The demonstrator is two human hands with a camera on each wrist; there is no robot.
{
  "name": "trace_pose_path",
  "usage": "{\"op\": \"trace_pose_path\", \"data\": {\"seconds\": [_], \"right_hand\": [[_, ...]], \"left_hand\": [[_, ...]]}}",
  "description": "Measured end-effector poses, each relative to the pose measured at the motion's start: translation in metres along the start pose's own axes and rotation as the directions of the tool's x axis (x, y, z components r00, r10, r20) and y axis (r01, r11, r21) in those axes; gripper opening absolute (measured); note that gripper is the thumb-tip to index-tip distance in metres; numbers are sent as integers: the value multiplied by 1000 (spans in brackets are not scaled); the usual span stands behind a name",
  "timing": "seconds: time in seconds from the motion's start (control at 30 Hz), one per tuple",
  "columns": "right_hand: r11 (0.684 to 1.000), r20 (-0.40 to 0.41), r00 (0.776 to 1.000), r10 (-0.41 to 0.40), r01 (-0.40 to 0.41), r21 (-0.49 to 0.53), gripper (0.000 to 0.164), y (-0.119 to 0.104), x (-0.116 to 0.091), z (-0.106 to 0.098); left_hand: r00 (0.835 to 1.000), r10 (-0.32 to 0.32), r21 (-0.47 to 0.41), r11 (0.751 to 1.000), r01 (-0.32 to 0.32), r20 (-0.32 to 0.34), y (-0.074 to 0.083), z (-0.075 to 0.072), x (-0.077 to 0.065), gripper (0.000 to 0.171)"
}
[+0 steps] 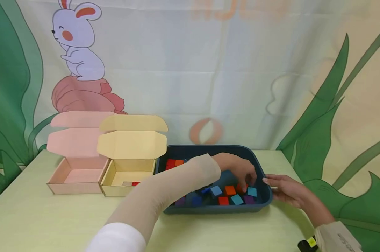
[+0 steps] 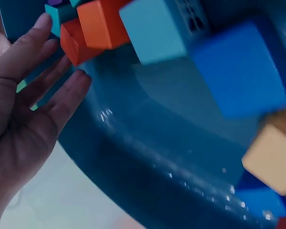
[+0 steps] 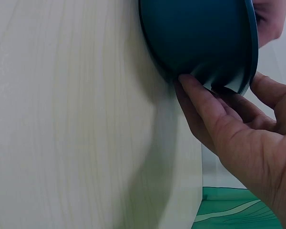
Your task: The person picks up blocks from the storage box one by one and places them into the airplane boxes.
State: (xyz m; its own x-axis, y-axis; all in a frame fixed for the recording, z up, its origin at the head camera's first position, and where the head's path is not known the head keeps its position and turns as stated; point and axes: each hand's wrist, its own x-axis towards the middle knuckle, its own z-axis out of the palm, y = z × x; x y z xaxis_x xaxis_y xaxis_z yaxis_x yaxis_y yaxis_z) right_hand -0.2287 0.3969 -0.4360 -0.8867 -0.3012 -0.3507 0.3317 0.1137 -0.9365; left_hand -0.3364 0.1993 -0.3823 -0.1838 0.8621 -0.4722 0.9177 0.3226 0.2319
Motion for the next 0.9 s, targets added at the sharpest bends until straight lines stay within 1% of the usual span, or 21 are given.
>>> {"op": "trace_pose_path", "data": {"seconds": [0.07, 0.23, 0.33, 0.43, 0.53, 0.6, 0.67, 0.77, 0.9], "right_hand": [[1000, 3, 1000, 5, -5, 6, 78, 2, 1, 0], [1000, 21, 1000, -4, 4, 13, 77, 5, 1, 0], [1000, 15, 1000, -2, 2, 17, 77, 5, 1, 2], [1000, 5, 1000, 0, 0, 12, 77, 4, 0, 2], [1000, 6, 1000, 2, -2, 0, 77, 1, 0, 2], [1000, 13, 1000, 4, -4, 0, 77, -1, 0, 3], [1000, 17, 1000, 5, -5, 6, 76, -3, 0, 3], [1000, 22, 1000, -3, 3, 8, 76, -3, 1, 2], [1000, 21, 1000, -1, 1, 7, 76, -1, 1, 1]], "left_hand": [[1000, -13, 2, 1000, 13, 15, 5, 2, 5, 41], [994, -107, 14, 994, 106, 29, 17, 7, 12, 32], [985, -169, -10, 985, 170, 16, 20, 9, 13, 26], [978, -209, -60, 976, 209, -4, 20, 9, 13, 24], [973, -230, -90, 969, 228, -14, 21, 9, 11, 21], [970, -243, -100, 965, 241, -10, 23, 7, 10, 20], [968, -250, -78, 966, 248, -14, 25, 6, 9, 20], [964, -264, -67, 963, 262, -23, 27, 6, 9, 21], [960, -278, -85, 958, 274, -33, 29, 7, 7, 21]]}}
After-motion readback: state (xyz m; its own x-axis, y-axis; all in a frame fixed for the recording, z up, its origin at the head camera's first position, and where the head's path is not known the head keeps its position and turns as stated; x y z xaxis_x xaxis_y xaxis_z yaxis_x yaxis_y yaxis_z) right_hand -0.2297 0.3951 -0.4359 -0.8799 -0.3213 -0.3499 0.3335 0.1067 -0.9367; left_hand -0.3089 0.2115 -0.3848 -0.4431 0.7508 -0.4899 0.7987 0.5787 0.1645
